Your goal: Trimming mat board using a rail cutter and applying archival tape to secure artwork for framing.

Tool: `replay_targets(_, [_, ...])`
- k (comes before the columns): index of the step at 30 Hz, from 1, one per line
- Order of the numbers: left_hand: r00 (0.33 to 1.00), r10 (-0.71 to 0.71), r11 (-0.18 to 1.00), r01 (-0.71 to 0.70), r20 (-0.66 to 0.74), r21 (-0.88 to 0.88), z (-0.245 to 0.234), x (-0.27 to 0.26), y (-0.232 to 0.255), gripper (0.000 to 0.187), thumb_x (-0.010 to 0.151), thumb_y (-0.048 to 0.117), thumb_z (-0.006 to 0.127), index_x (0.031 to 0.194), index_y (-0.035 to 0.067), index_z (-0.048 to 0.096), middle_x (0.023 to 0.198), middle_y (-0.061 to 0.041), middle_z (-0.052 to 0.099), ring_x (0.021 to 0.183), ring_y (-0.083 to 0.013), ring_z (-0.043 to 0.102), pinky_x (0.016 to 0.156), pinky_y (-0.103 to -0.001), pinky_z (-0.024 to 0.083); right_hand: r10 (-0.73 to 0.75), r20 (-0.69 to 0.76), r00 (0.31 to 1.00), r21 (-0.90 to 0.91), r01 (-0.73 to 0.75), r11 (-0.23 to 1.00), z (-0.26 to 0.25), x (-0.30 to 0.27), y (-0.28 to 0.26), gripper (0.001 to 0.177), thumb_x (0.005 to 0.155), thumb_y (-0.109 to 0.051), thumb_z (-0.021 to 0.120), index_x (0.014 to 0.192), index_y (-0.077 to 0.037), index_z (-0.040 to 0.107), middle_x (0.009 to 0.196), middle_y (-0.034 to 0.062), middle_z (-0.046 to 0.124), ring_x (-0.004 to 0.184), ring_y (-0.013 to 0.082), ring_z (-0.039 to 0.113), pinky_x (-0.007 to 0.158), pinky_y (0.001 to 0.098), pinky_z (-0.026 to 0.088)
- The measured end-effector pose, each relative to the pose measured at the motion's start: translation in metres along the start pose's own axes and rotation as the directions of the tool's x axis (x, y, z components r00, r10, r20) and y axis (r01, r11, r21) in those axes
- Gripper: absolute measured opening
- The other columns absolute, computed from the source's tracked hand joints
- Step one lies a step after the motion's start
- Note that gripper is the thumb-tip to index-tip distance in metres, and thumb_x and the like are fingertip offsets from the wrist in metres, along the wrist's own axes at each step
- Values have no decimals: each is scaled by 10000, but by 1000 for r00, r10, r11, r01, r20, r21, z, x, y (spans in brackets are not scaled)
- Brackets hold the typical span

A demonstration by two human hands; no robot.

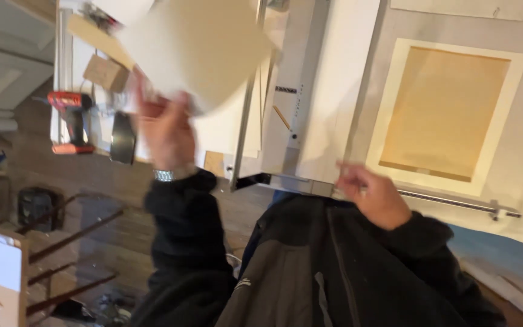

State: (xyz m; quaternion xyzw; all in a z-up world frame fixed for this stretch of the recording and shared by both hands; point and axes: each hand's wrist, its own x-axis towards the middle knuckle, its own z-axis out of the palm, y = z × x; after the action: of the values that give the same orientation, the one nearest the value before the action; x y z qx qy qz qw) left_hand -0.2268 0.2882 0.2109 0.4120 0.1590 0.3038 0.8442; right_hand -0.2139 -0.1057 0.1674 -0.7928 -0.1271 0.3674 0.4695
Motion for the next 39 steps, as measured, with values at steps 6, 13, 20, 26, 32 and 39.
replay_targets(6, [910, -413, 911, 413, -30, -21, 28, -112, -100, 647, 900, -112, 683, 1499, -71, 444, 1218, -143, 718, 1058, -161, 726, 924, -290, 616, -97, -39, 995, 723, 95, 685, -57, 24, -20, 481, 1033, -235, 523, 1482, -105, 409, 1260, -30, 707, 1089, 159, 693, 897, 308, 578])
replay_targets(13, [905, -423, 814, 399, -39, 421, 52, -171, -139, 630, 926, -38, 763, 1497, -69, 498, 1061, -134, 729, 879, -108, 686, 709, -254, 534, -15, -277, 961, 425, 137, 895, -92, 14, 50, 542, 946, -15, 727, 1457, -2, 548, 990, 62, 709, 877, 84, 656, 809, 226, 546])
replay_targets(20, [961, -276, 601, 150, 28, 785, 85, -195, -153, 776, 943, 10, 713, 1605, 104, 321, 1062, -78, 646, 787, -101, 691, 625, -249, 596, -3, -364, 931, 305, 122, 945, -99, -11, 86, 572, 964, -11, 712, 1506, -43, 532, 991, 40, 698, 859, 77, 648, 800, 220, 549])
replay_targets(26, [974, -185, 569, -1, 130, 822, 87, -206, -162, 707, 973, -31, 683, 1597, 109, 381, 1130, -87, 603, 822, -112, 623, 673, -278, 582, 32, -401, 915, 267, 84, 960, -95, -28, 98, 568, 978, -14, 699, 1517, -46, 522, 1002, 43, 680, 879, 81, 639, 825, 226, 551])
replay_targets(32, [961, -219, 540, -24, 169, 841, 95, -203, -157, 700, 970, -46, 672, 1594, 115, 398, 1087, -72, 594, 745, -119, 541, 639, -280, 525, 16, -465, 885, 238, 108, 965, -87, -41, 101, 584, 992, -14, 676, 1543, -50, 486, 1020, 48, 680, 883, 74, 634, 830, 231, 548])
replay_targets(39, [930, -278, 641, -6, 239, 767, 107, -191, -156, 689, 978, -62, 623, 1596, 118, 378, 1196, -63, 619, 838, -96, 605, 688, -259, 548, 21, -558, 830, 293, 173, 940, -83, -52, 105, 372, 1008, -36, 678, 1365, 6, 585, 1046, 46, 718, 933, 77, 664, 854, 230, 557])
